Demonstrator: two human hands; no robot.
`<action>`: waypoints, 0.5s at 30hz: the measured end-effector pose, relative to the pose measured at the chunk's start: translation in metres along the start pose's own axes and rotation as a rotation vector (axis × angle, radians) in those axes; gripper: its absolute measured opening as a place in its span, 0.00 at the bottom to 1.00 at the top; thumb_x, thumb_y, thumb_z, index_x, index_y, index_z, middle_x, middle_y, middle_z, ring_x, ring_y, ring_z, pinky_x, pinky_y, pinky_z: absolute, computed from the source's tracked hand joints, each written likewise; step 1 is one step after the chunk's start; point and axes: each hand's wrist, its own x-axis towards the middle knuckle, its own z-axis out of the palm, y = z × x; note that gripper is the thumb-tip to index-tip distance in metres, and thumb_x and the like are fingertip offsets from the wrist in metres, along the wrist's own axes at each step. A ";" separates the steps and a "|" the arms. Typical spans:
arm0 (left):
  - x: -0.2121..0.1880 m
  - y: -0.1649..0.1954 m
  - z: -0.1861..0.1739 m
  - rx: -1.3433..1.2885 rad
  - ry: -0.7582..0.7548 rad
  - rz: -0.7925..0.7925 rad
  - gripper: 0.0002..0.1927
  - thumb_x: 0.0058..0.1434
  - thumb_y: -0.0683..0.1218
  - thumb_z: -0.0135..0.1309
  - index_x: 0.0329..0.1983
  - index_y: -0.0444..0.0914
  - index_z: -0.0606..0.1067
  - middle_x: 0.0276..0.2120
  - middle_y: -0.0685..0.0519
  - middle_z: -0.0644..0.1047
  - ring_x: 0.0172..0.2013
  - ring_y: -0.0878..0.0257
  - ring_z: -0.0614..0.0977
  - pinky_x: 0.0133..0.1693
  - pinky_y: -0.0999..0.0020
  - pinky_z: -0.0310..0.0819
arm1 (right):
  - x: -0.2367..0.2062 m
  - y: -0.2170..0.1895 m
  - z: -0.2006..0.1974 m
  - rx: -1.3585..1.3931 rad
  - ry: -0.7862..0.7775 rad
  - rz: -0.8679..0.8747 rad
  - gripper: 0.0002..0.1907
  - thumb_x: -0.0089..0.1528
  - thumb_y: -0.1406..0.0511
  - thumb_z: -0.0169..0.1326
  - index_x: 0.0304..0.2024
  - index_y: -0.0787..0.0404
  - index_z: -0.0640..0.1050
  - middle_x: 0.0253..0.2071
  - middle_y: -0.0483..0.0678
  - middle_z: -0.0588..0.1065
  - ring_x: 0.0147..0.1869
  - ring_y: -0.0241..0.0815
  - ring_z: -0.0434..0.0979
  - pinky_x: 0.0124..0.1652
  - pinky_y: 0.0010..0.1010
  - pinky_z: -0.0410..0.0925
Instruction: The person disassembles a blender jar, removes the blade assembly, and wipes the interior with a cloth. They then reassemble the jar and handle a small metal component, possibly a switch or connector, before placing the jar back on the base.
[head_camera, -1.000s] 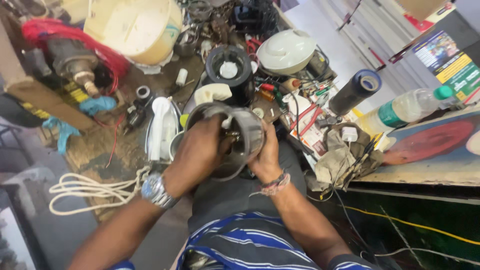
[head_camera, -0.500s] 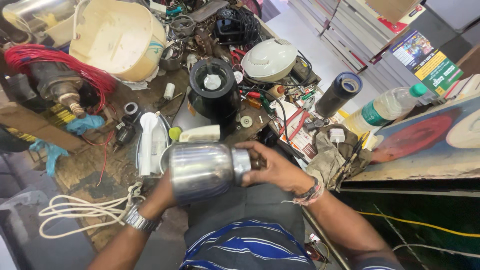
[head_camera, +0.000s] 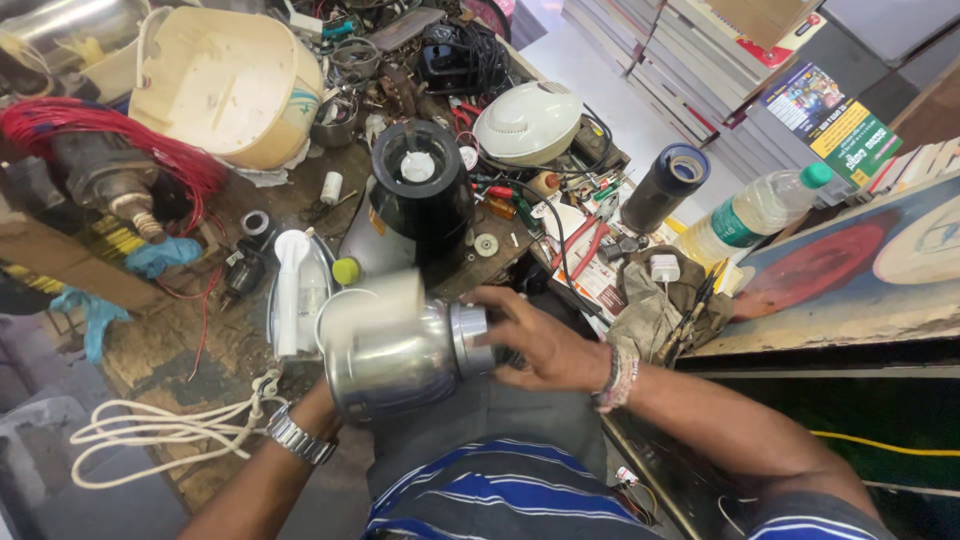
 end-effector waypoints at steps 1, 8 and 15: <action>0.000 0.001 0.000 -0.002 -0.007 -0.005 0.25 0.61 0.43 0.61 0.62 0.35 0.74 0.56 0.46 0.80 0.54 0.56 0.82 0.54 0.60 0.78 | 0.003 -0.002 -0.002 -0.160 0.005 -0.218 0.26 0.58 0.69 0.63 0.57 0.55 0.68 0.55 0.69 0.70 0.57 0.63 0.77 0.53 0.40 0.76; -0.017 0.005 -0.006 0.026 -0.046 -0.009 0.25 0.62 0.43 0.61 0.63 0.35 0.73 0.57 0.45 0.79 0.55 0.56 0.81 0.54 0.60 0.78 | 0.015 -0.016 -0.013 0.064 -0.191 0.760 0.32 0.62 0.57 0.59 0.67 0.56 0.70 0.35 0.56 0.83 0.39 0.48 0.88 0.40 0.34 0.77; 0.003 0.007 -0.014 -0.035 -0.056 -0.014 0.25 0.62 0.44 0.60 0.63 0.35 0.73 0.57 0.45 0.79 0.55 0.55 0.81 0.54 0.59 0.78 | 0.017 -0.009 -0.011 -0.255 -0.094 -0.039 0.39 0.56 0.58 0.63 0.67 0.58 0.65 0.67 0.63 0.65 0.60 0.54 0.76 0.50 0.38 0.75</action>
